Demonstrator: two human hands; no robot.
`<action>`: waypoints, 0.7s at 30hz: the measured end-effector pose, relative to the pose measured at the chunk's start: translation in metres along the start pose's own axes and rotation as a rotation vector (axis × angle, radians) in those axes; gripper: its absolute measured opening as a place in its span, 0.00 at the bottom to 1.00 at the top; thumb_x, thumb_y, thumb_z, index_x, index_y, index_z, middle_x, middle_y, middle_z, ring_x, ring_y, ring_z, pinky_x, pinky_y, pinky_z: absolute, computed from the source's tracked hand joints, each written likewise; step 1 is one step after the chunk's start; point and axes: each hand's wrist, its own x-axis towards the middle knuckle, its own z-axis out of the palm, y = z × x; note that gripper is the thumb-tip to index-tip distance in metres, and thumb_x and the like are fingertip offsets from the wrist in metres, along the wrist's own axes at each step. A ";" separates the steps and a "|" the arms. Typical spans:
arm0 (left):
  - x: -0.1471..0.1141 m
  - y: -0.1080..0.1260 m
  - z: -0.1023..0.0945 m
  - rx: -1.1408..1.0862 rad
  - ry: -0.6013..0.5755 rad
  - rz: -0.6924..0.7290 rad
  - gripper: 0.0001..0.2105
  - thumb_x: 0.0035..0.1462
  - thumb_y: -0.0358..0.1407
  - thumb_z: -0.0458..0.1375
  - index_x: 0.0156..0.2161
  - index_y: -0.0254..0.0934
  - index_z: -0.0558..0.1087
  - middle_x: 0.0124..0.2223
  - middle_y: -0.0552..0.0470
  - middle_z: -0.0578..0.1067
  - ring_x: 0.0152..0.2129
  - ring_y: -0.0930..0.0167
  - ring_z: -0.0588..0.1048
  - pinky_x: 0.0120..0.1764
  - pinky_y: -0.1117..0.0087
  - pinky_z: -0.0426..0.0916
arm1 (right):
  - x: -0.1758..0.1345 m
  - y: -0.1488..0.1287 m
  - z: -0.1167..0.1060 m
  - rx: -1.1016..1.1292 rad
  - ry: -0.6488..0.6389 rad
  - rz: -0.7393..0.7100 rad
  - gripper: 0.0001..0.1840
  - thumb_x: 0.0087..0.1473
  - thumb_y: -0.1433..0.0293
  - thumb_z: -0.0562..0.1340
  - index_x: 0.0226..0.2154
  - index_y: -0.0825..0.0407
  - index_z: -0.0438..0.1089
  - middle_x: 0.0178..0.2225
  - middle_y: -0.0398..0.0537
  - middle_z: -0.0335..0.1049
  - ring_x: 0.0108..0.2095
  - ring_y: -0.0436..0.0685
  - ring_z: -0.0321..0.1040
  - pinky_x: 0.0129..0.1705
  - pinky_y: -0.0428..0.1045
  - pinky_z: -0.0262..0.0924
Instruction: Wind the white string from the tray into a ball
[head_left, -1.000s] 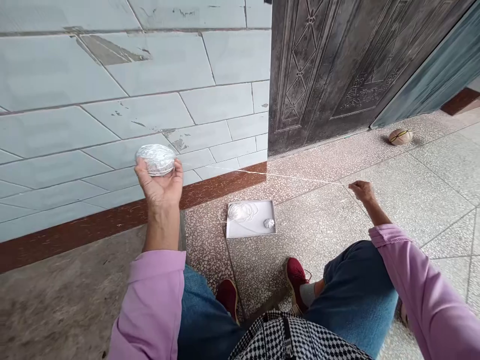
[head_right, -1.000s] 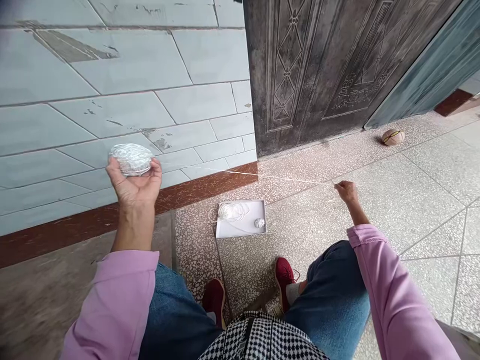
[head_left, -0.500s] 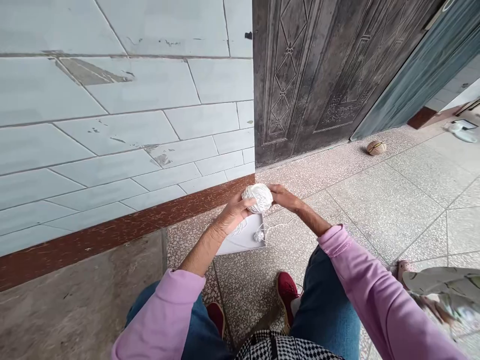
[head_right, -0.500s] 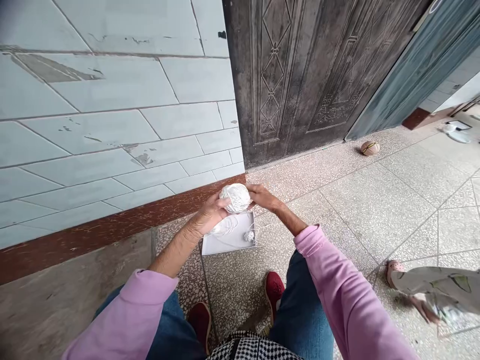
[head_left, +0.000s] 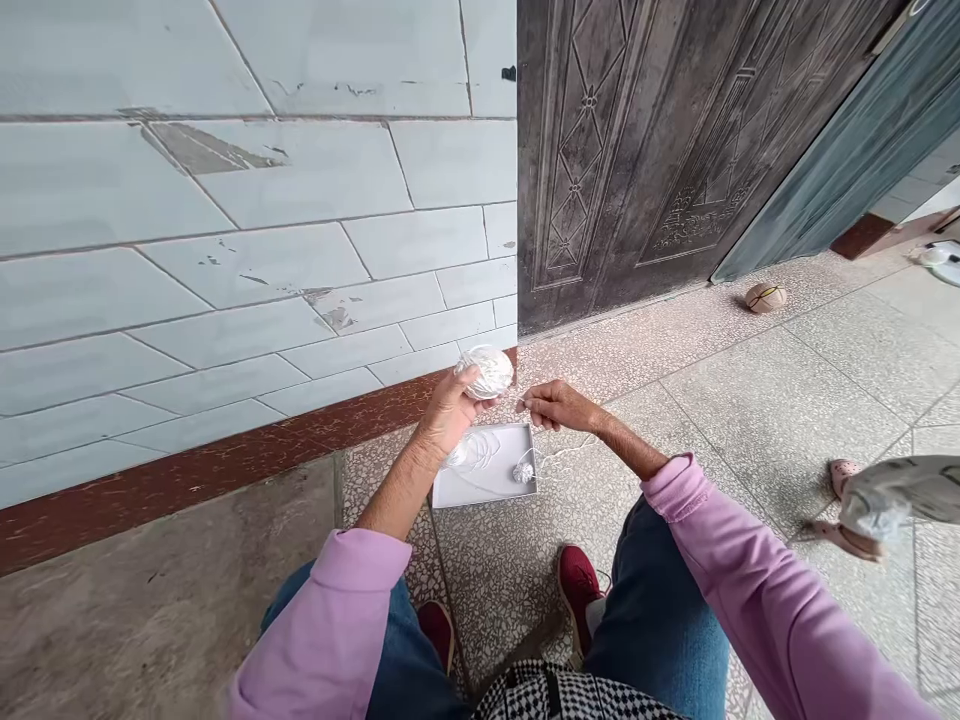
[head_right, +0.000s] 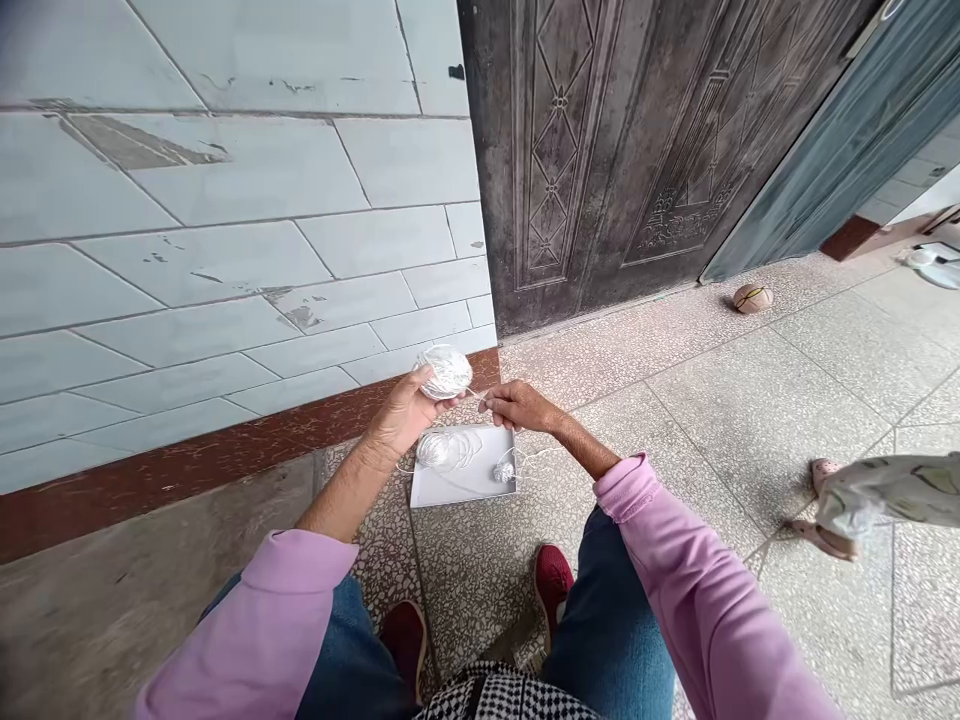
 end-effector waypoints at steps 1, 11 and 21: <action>0.001 0.000 -0.002 0.027 0.026 0.008 0.33 0.44 0.54 0.78 0.49 0.34 0.77 0.48 0.40 0.83 0.37 0.64 0.82 0.36 0.67 0.78 | -0.002 -0.003 0.002 -0.023 -0.035 0.000 0.12 0.68 0.64 0.62 0.40 0.55 0.77 0.23 0.38 0.69 0.20 0.46 0.61 0.20 0.43 0.57; -0.016 0.001 -0.034 0.714 -0.061 -0.019 0.35 0.46 0.53 0.76 0.56 0.36 0.78 0.46 0.41 0.81 0.34 0.65 0.79 0.27 0.70 0.74 | 0.000 -0.025 0.011 -0.122 -0.086 -0.238 0.24 0.66 0.51 0.67 0.27 0.52 0.70 0.22 0.36 0.58 0.24 0.46 0.51 0.26 0.46 0.46; -0.065 0.019 -0.072 0.566 -0.389 -0.225 0.40 0.54 0.63 0.71 0.61 0.36 0.74 0.47 0.40 0.80 0.33 0.66 0.81 0.30 0.68 0.78 | 0.040 -0.046 0.051 -0.037 -0.185 -0.331 0.28 0.62 0.49 0.74 0.27 0.51 0.66 0.23 0.35 0.56 0.24 0.46 0.49 0.25 0.47 0.44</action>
